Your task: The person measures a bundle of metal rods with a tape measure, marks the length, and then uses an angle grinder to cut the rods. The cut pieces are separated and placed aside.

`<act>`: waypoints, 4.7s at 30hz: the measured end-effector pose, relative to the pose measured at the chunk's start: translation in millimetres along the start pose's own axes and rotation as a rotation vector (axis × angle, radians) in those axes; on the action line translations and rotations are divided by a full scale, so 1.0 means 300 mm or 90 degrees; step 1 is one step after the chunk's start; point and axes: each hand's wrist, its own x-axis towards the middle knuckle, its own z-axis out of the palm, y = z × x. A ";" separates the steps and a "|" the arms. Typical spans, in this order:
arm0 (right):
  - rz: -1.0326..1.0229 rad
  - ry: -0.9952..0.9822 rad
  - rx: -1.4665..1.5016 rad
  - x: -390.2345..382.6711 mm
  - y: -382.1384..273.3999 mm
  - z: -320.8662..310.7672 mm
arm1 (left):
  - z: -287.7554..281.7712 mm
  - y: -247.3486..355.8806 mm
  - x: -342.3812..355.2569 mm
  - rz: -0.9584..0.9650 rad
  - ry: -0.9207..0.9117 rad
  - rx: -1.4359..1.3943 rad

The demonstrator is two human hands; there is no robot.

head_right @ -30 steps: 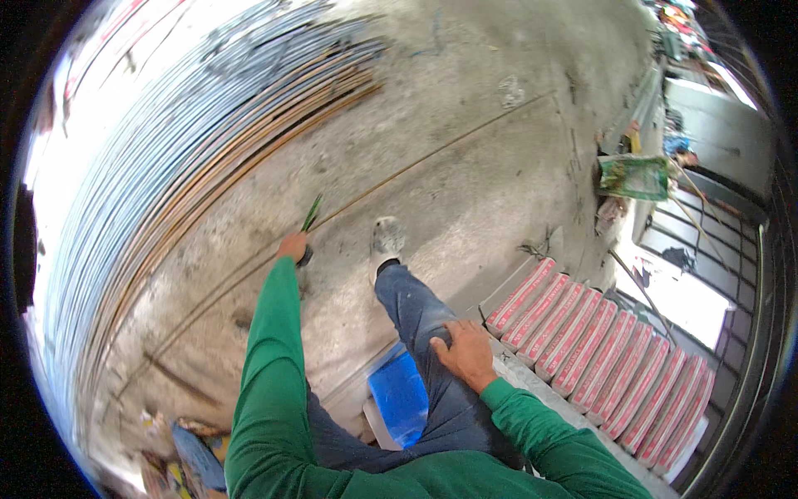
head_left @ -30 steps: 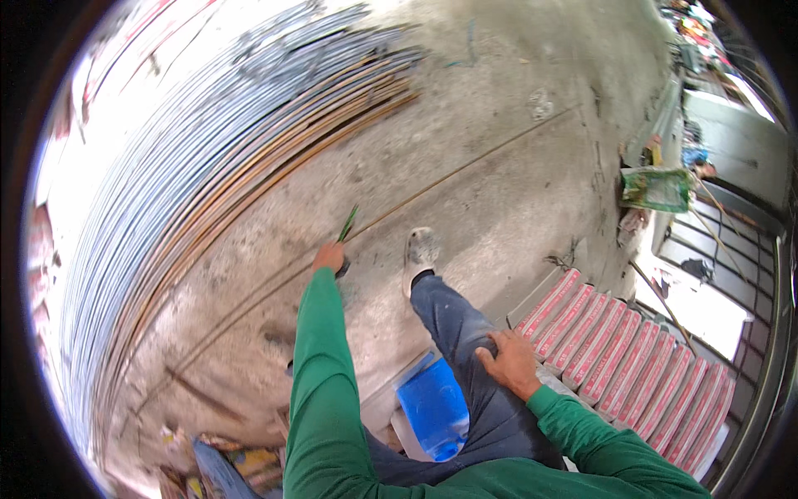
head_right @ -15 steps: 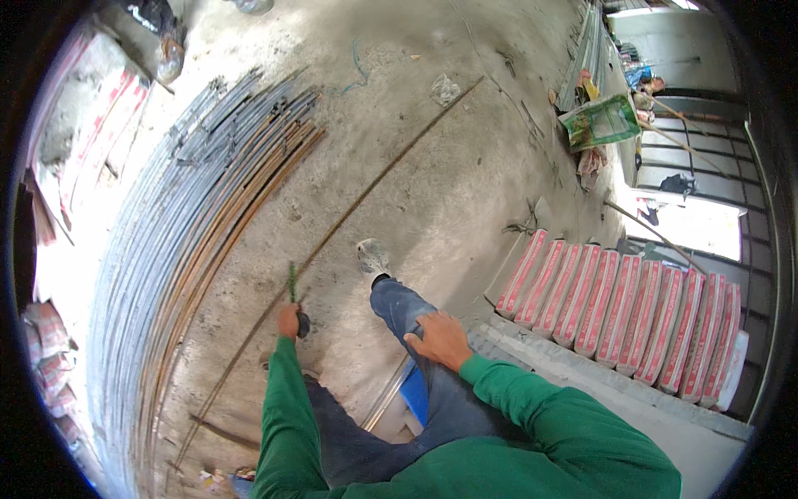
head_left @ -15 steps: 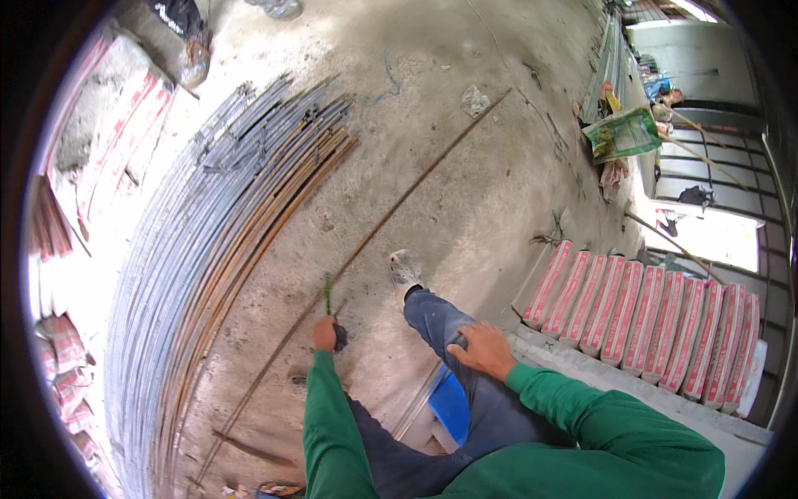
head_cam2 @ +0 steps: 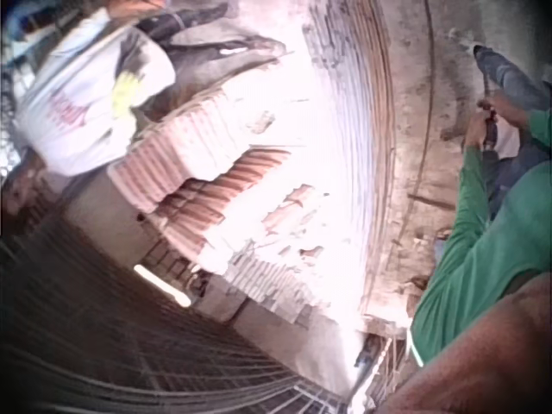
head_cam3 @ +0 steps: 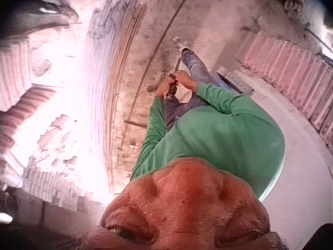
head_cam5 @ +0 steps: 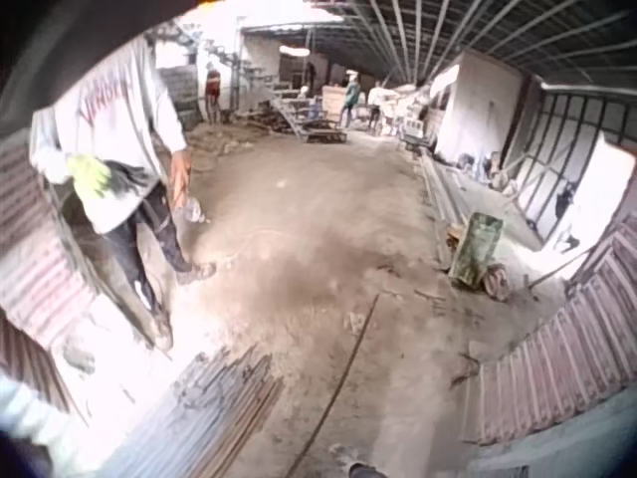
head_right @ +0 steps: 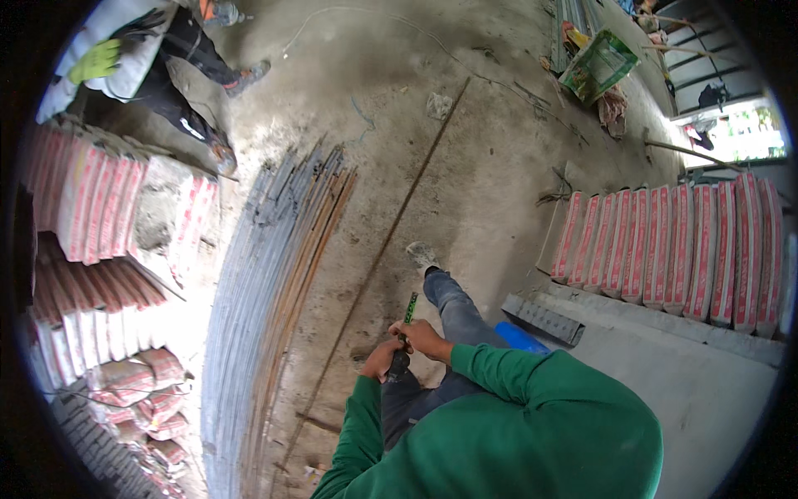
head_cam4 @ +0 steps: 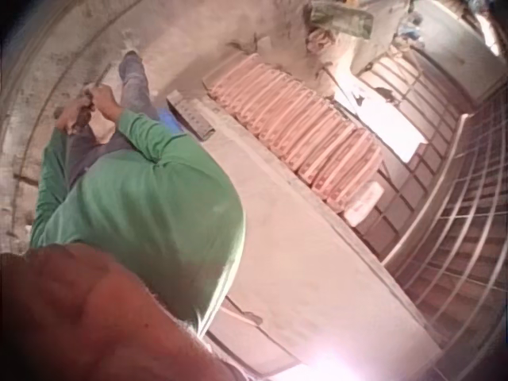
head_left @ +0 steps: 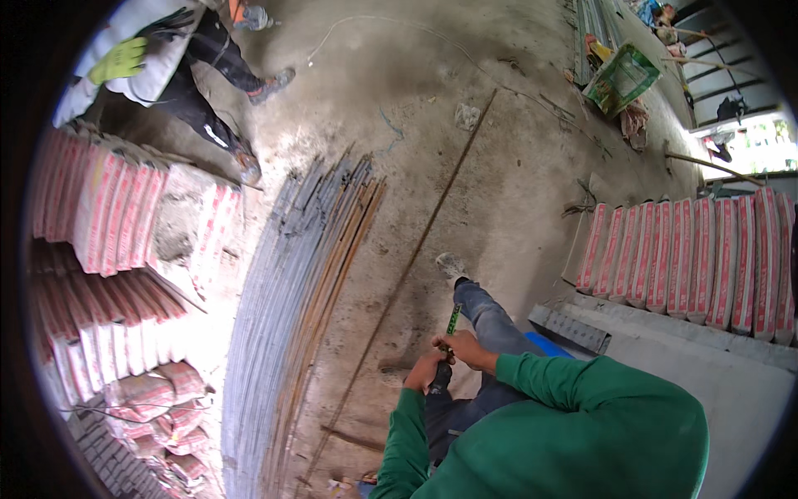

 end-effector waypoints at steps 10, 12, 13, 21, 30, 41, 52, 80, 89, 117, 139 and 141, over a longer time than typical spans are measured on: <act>-0.313 0.063 0.381 0.071 -0.633 -0.655 | -0.065 -0.066 -0.781 -0.126 0.019 0.066; -0.325 0.187 0.341 0.016 -0.800 -0.785 | -0.104 -0.130 -0.938 -0.153 0.078 0.031; -0.288 0.261 0.331 0.003 -0.833 -0.813 | -0.136 -0.185 -0.988 -0.051 0.065 0.088; -0.150 -0.121 0.226 -0.127 -0.224 -0.182 | -0.094 -0.188 -0.722 0.418 0.205 0.949; 0.019 0.060 0.078 -0.081 -0.121 0.050 | 0.100 0.009 -0.350 0.278 0.259 0.738; -0.052 0.304 0.299 0.341 -0.683 -0.713 | 0.212 0.112 -0.516 0.258 0.098 0.794; 0.021 0.476 0.297 0.599 -0.974 -1.005 | 0.537 0.389 -0.315 0.062 0.256 0.389; -0.025 0.479 0.283 0.791 -1.034 -1.152 | 0.595 0.727 0.167 0.049 0.267 0.390; 0.017 0.463 0.320 0.757 -1.085 -1.155 | 0.600 0.737 0.198 0.046 0.264 0.389; 0.143 0.344 0.041 0.368 -0.448 -0.844 | 0.083 0.225 -0.095 0.288 0.162 0.969; 0.015 -0.123 -0.775 -0.342 0.257 -0.128 | -0.620 -0.915 -1.168 0.004 0.406 0.433; 0.008 -0.119 -0.763 -0.326 0.304 -0.079 | -0.728 -0.968 -1.210 -0.006 0.399 0.448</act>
